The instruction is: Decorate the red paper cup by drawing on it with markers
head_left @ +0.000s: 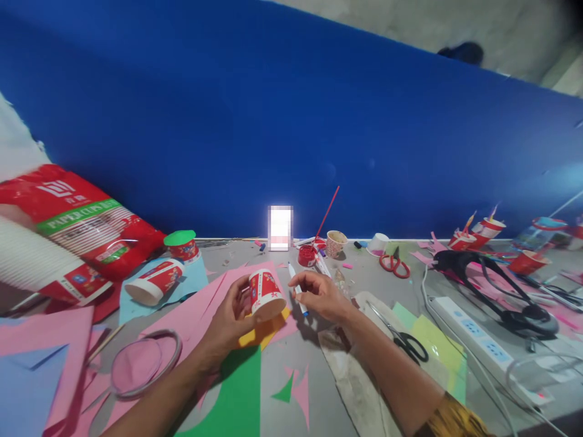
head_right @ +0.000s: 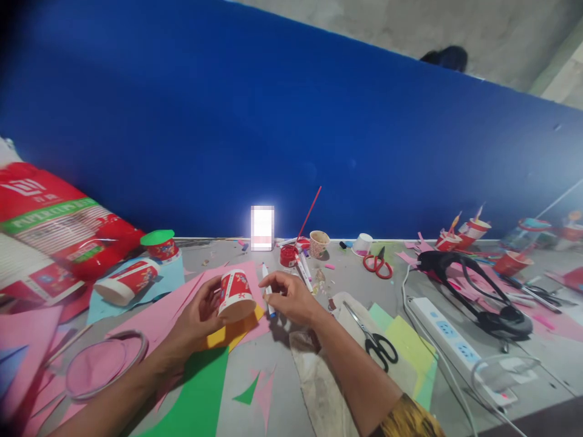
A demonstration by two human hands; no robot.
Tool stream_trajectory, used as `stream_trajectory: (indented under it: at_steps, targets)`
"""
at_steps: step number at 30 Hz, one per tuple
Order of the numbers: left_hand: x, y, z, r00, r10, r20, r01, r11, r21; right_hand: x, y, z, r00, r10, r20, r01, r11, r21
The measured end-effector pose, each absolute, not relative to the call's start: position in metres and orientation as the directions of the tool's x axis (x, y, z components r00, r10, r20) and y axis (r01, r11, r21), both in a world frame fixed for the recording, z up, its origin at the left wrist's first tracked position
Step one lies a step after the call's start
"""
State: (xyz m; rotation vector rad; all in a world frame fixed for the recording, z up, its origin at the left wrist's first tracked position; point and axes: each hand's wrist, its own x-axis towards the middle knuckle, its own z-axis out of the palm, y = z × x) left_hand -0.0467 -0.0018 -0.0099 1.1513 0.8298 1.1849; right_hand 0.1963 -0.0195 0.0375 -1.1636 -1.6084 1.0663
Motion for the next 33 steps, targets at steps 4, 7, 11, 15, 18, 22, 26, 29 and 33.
stream_trajectory:
  at_steps: [4,7,11,15,18,22,26,29,33]
  targets:
    - [-0.046,-0.007,-0.004,0.253,0.959,0.125,-0.160,-0.086,0.983,0.198,-0.019,0.036,-0.199,0.975,0.098,0.093,0.118,-0.989]
    - [-0.046,-0.011,0.001,0.313,0.935,0.168,-0.089,-0.147,0.985,0.198,-0.018,0.035,-0.195,0.977,0.082,0.037,0.091,-0.995]
    - [-0.046,-0.015,0.004,0.309,0.934,0.177,0.030,-0.196,0.980,0.200,-0.019,0.034,-0.179,0.981,0.077,-0.036,0.072,-0.997]
    - [-0.046,-0.019,0.007,0.289,0.943,0.167,0.103,-0.204,0.973,0.204,-0.023,0.043,-0.271,0.957,0.105,-0.273,0.028,-0.962]
    - [-0.047,-0.020,0.007,0.294,0.937,0.186,0.123,-0.230,0.965,0.201,-0.031,0.053,-0.247,0.948,0.199,-0.325,0.113,-0.939]
    - [-0.047,-0.023,0.003,0.299,0.924,0.239,0.226,-0.312,0.923,0.190,-0.049,0.050,0.111,0.937,0.331,-0.106,0.342,-0.934]
    - [-0.048,-0.024,-0.001,0.340,0.876,0.343,0.324,-0.451,0.832,0.182,-0.065,0.032,0.206,0.904,0.375,-0.020,0.387,-0.922]
    - [-0.048,-0.024,-0.001,0.372,0.822,0.431,0.381,-0.559,0.736,0.180,-0.072,0.027,0.148,0.896,0.418,0.021,0.420,-0.907]
    - [-0.048,-0.024,-0.001,0.399,0.776,0.488,0.427,-0.628,0.650,0.179,-0.078,0.030,0.054,0.863,0.502,0.180,0.486,-0.855]
